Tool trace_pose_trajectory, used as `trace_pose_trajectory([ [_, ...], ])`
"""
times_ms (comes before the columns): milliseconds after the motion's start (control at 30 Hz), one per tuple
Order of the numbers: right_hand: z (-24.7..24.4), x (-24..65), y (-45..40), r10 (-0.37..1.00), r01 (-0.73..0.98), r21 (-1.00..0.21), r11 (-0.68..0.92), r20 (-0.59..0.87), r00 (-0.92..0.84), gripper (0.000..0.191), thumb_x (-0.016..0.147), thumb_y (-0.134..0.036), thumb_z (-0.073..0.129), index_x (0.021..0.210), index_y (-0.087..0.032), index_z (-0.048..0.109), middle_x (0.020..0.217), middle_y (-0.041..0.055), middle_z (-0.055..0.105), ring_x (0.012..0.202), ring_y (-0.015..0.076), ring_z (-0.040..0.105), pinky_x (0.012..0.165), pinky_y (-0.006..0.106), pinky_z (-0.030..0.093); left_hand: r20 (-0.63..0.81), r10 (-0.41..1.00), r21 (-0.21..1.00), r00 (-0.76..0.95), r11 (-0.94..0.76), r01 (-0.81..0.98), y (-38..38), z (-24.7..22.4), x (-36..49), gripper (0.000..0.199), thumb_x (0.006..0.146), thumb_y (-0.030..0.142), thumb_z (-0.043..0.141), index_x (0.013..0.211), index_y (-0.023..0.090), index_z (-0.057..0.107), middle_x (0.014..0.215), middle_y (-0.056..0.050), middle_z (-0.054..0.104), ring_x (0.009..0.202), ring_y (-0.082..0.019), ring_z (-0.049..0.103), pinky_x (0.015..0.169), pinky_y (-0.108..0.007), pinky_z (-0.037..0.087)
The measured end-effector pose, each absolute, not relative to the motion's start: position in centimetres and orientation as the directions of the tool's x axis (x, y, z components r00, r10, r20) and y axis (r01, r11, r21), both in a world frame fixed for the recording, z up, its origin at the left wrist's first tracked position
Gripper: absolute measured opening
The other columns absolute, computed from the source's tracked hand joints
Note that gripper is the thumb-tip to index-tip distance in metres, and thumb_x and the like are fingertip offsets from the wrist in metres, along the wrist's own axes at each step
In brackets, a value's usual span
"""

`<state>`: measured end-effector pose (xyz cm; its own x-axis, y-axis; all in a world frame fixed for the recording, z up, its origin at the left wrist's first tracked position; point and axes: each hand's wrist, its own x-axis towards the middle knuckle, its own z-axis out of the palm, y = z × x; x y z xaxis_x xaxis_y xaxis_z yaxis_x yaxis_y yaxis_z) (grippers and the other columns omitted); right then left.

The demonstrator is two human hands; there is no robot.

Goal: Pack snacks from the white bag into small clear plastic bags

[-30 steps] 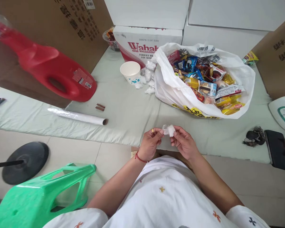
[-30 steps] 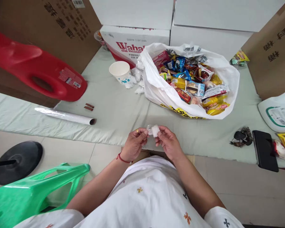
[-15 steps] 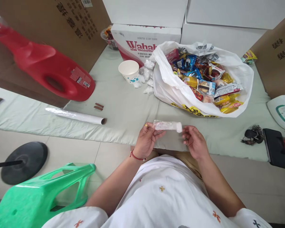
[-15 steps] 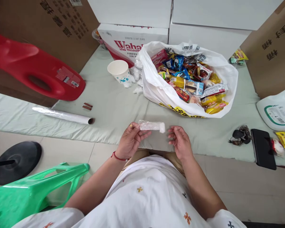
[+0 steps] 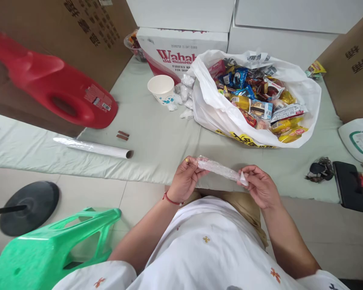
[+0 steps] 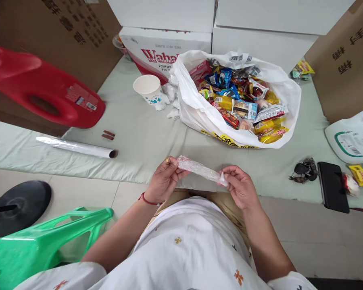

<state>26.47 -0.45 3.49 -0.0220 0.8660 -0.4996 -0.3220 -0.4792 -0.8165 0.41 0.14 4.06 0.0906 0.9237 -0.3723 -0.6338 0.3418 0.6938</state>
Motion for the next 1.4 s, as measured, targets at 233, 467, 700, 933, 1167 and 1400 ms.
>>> trace_pose_trajectory([
  [233,3.1,28.5,-1.8,0.886,-0.410,-0.822,-0.394,-0.458,0.066,0.057,0.078,-0.073,0.079,0.118,-0.033,0.073,0.125,0.0039,0.072,0.101,0.0239,0.075,0.065,0.036,0.068,-0.318,0.942,0.717,0.110,0.315,-0.622,0.6,4.9,0.7,0.043,0.082,0.043,0.089,0.084,0.020,0.053,0.090,0.002,0.075,0.090,-0.015,0.075,0.095,-0.039,0.064],
  [467,4.5,27.8,-0.9,0.912,-0.091,-0.922,-0.377,-0.386,0.136,0.055,0.064,-0.051,0.097,0.109,-0.025,0.078,0.100,0.0040,0.074,0.080,0.0178,0.067,0.059,0.029,0.063,-0.252,0.960,0.785,0.124,0.277,-0.554,0.5,5.8,0.9,0.038,0.084,0.046,0.086,0.084,0.020,0.058,0.097,0.000,0.076,0.091,-0.015,0.073,0.094,-0.036,0.063],
  [700,2.8,34.9,-2.8,0.908,0.063,-0.932,-0.356,-0.329,0.259,0.035,0.067,-0.048,0.095,0.087,-0.023,0.080,0.082,0.0057,0.073,0.071,0.0182,0.063,0.059,0.030,0.056,-0.219,0.973,0.822,0.072,0.224,-0.524,0.7,6.4,-1.2,0.036,0.081,0.043,0.089,0.083,0.020,0.061,0.106,-0.005,0.078,0.093,-0.018,0.074,0.084,-0.033,0.064],
  [933,8.3,30.2,-0.3,0.969,0.314,-0.949,0.040,-0.040,-0.245,0.031,0.096,-0.054,0.067,0.104,-0.027,0.083,0.106,0.0073,0.073,0.091,0.0212,0.066,0.084,0.034,0.055,-0.087,0.883,0.905,0.462,0.263,-0.333,2.1,9.7,0.3,0.030,0.088,0.045,0.082,0.083,0.019,0.070,0.109,-0.012,0.077,0.091,-0.021,0.073,0.079,-0.034,0.061],
  [1167,8.3,26.9,1.3,0.774,0.200,-0.970,-0.139,-0.232,-0.589,0.040,0.091,-0.057,0.073,0.082,-0.018,0.077,0.073,0.0004,0.064,0.064,0.0127,0.052,0.060,0.024,0.044,-0.004,0.889,0.974,0.459,0.107,-0.198,3.6,10.5,0.3,0.027,0.084,0.044,0.085,0.083,0.019,0.075,0.104,-0.011,0.076,0.098,-0.024,0.071,0.091,-0.036,0.056],
  [1400,6.1,24.3,0.0,0.991,0.288,-0.952,-0.099,-0.121,-0.061,0.032,0.092,-0.052,0.071,0.089,-0.021,0.077,0.075,0.0007,0.068,0.064,0.0136,0.052,0.059,0.026,0.042,-0.109,0.951,0.983,-0.291,0.059,-0.174,1.4,5.7,2.4,0.034,0.080,0.045,0.089,0.084,0.021,0.065,0.077,0.003,0.061,0.069,-0.009,0.054,0.066,-0.020,0.044],
])
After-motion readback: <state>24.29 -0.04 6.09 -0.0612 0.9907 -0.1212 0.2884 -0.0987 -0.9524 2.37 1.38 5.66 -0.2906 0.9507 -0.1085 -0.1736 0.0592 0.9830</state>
